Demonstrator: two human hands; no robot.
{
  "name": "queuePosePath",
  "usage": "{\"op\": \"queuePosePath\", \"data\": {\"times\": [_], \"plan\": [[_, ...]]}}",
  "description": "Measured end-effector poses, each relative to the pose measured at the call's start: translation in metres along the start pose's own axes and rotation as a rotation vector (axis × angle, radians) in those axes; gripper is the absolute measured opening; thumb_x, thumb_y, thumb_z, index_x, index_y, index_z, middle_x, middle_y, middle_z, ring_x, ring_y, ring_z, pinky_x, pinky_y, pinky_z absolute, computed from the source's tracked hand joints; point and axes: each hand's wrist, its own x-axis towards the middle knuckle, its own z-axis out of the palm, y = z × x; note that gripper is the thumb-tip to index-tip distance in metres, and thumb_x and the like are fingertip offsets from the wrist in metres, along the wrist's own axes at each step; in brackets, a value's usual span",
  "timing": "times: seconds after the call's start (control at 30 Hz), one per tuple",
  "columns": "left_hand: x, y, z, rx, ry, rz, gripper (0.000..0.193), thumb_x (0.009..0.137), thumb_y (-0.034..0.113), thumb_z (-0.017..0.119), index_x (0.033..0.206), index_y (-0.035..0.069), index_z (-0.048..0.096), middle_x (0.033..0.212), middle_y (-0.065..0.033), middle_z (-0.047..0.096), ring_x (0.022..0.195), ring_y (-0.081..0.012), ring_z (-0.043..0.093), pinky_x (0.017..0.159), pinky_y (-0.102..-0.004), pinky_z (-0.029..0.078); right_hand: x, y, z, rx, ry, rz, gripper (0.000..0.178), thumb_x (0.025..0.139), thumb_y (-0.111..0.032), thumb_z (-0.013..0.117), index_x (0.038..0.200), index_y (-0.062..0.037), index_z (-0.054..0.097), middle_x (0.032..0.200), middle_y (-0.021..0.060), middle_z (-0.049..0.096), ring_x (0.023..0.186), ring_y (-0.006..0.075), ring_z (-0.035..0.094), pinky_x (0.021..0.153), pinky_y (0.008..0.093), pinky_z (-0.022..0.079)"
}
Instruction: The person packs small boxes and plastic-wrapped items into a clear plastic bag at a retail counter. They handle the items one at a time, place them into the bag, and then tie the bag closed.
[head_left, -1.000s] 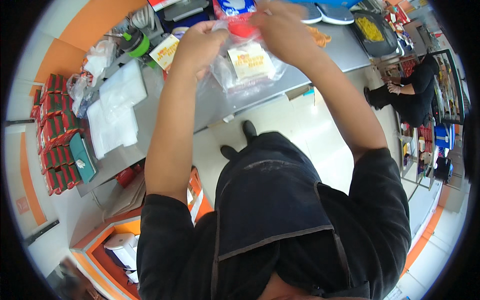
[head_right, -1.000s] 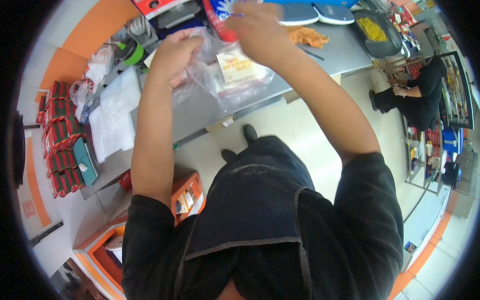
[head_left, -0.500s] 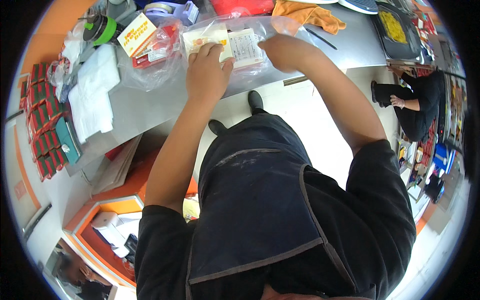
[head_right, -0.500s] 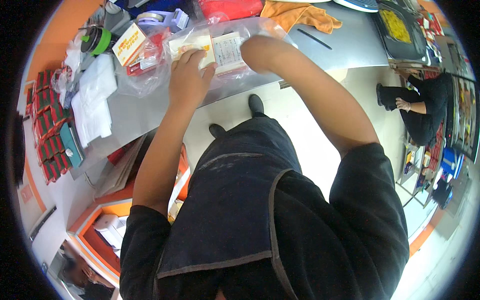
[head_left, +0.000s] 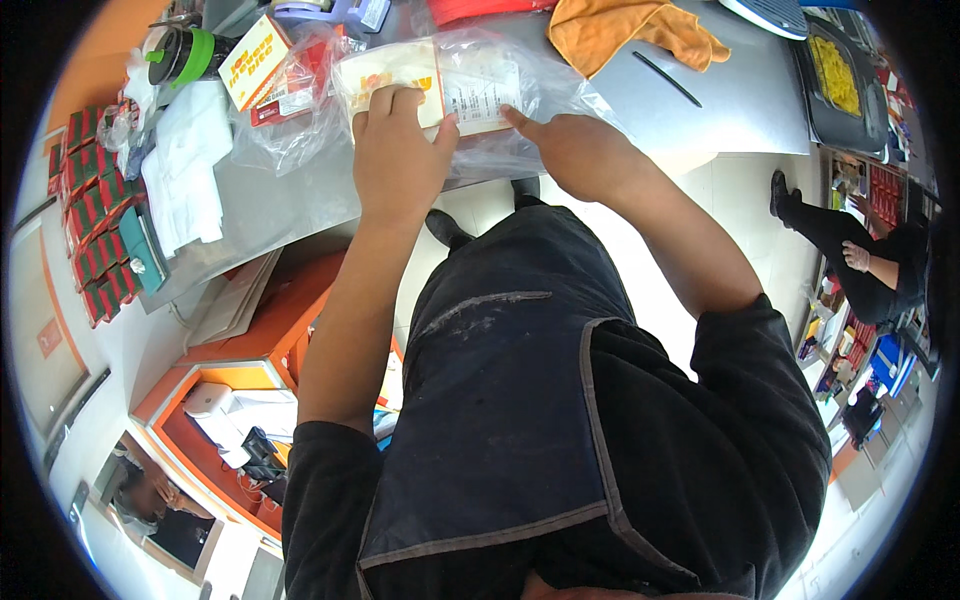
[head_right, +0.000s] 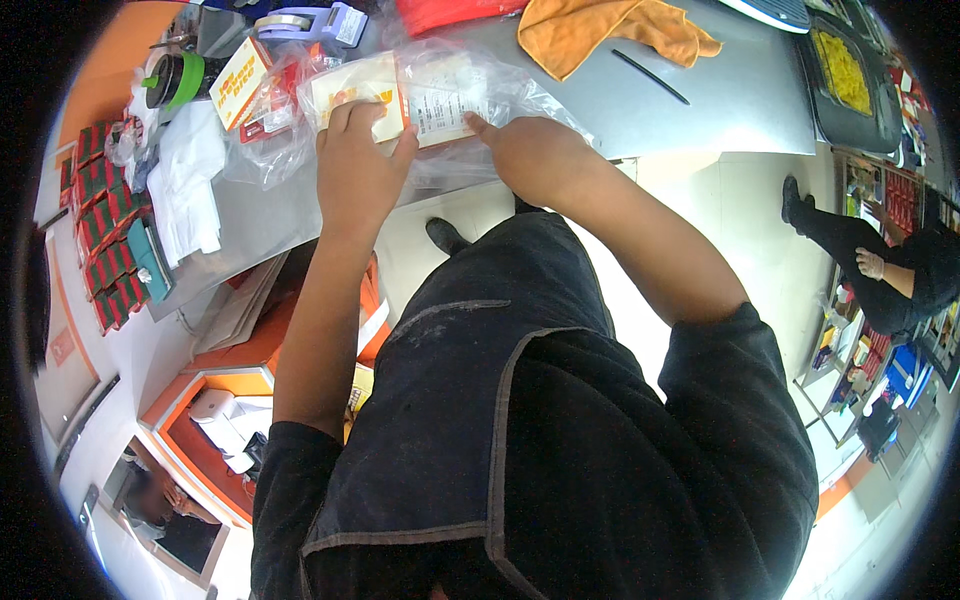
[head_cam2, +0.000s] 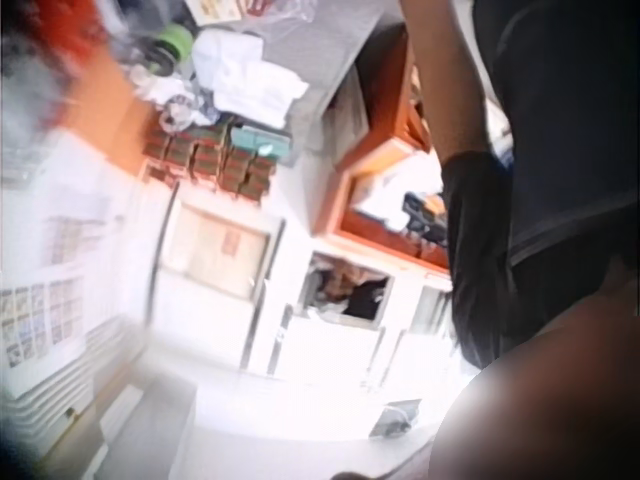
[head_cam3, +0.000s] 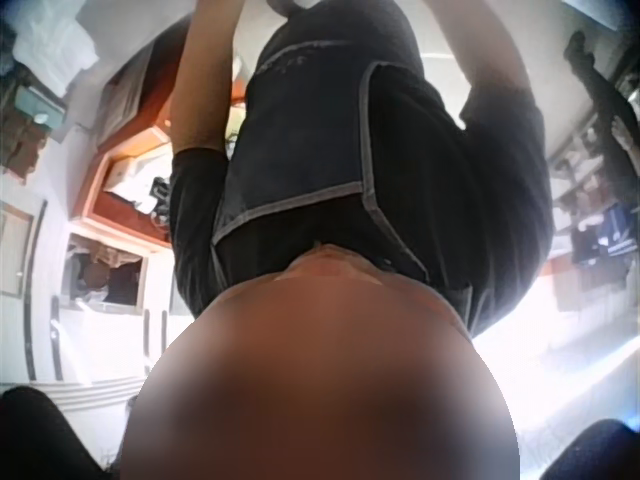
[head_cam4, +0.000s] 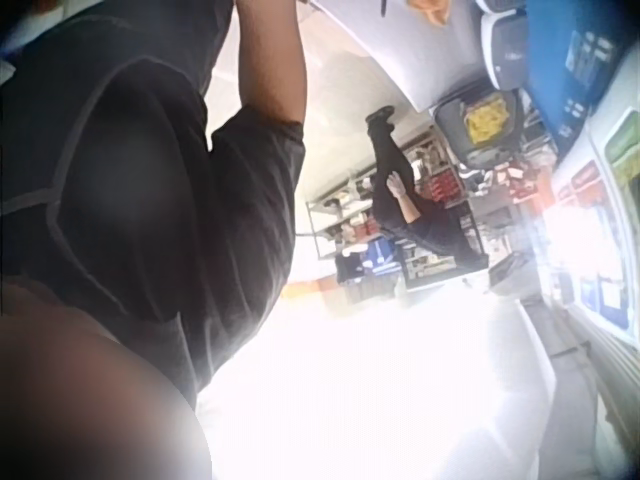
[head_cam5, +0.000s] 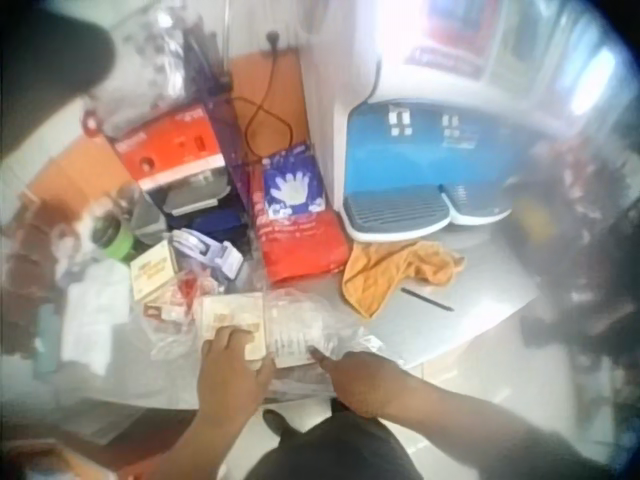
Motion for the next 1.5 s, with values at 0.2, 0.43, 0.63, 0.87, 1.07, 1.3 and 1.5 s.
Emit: {"op": "queuePosePath", "data": {"times": [0.2,0.43,0.63,0.87,1.07,1.3,1.5], "plan": [[0.001,0.005,-0.005,-0.025,-0.004,-0.034,0.046,0.080,0.024,0.078,0.119,0.004,0.063,0.124,-0.0122,0.060,0.107,-0.0377,0.058,0.093,-0.0441,0.050,0.001,-0.001,-0.006,-0.041,-0.039,0.003,0.082,0.086,0.006,0.057,0.160,-0.0190,0.030,0.090,0.0173,0.065,0.083,0.0325,0.068,0.074,0.0435,0.055],[-0.002,0.000,-0.006,-0.040,-0.012,-0.033,0.047,0.080,0.024,0.078,0.120,0.004,0.063,0.128,-0.0133,0.060,0.111,-0.0383,0.057,0.096,-0.0444,0.049,0.006,-0.010,-0.011,-0.028,-0.091,0.015,0.080,0.088,0.003,0.055,0.159,-0.0238,0.032,0.089,0.0163,0.067,0.083,0.0314,0.069,0.074,0.0429,0.055],[-0.004,0.002,-0.007,-0.051,-0.026,-0.055,0.050,0.081,0.024,0.078,0.124,0.004,0.062,0.130,-0.0137,0.059,0.113,-0.0385,0.057,0.098,-0.0439,0.048,0.007,-0.011,-0.006,-0.023,-0.035,-0.010,0.078,0.088,0.001,0.056,0.158,-0.0242,0.033,0.090,0.0162,0.068,0.084,0.0320,0.070,0.075,0.0437,0.056],[-0.007,0.000,-0.008,-0.121,0.002,-0.021,0.045,0.084,0.023,0.076,0.122,0.002,0.064,0.129,-0.0179,0.062,0.117,-0.0374,0.059,0.101,-0.0438,0.045,0.000,-0.029,-0.017,0.069,0.130,-0.047,0.072,0.089,-0.004,0.058,0.156,-0.0206,0.037,0.117,0.0193,0.066,0.109,0.0331,0.065,0.089,0.0432,0.053],[-0.015,-0.005,-0.009,-0.399,-0.041,0.017,0.035,0.090,0.014,0.069,0.121,0.000,0.065,0.123,-0.0209,0.067,0.114,-0.0370,0.064,0.099,-0.0420,0.049,-0.023,0.031,0.004,0.492,0.665,0.182,0.067,0.081,-0.015,0.074,0.143,-0.0067,0.048,0.117,0.0263,0.064,0.111,0.0440,0.061,0.095,0.0454,0.049],[0.009,0.026,-0.122,-0.750,0.115,-0.264,0.030,0.095,0.020,0.066,0.119,0.002,0.066,0.113,-0.0187,0.071,0.097,-0.0262,0.071,0.083,-0.0372,0.054,-0.043,0.000,-0.118,1.248,0.494,0.028,0.044,0.091,-0.021,0.070,0.129,-0.0021,0.058,0.094,0.0148,0.071,0.087,0.0257,0.068,0.072,0.0343,0.053],[0.034,0.027,-0.160,-0.632,0.300,0.074,0.050,0.100,0.044,0.060,0.128,0.002,0.060,0.092,-0.0141,0.071,0.087,-0.0235,0.068,0.082,-0.0359,0.053,0.023,-0.075,-0.142,0.467,0.794,-0.348,0.050,0.084,-0.009,0.067,0.133,-0.0071,0.057,0.100,0.0129,0.071,0.097,0.0233,0.067,0.078,0.0336,0.055]]}}
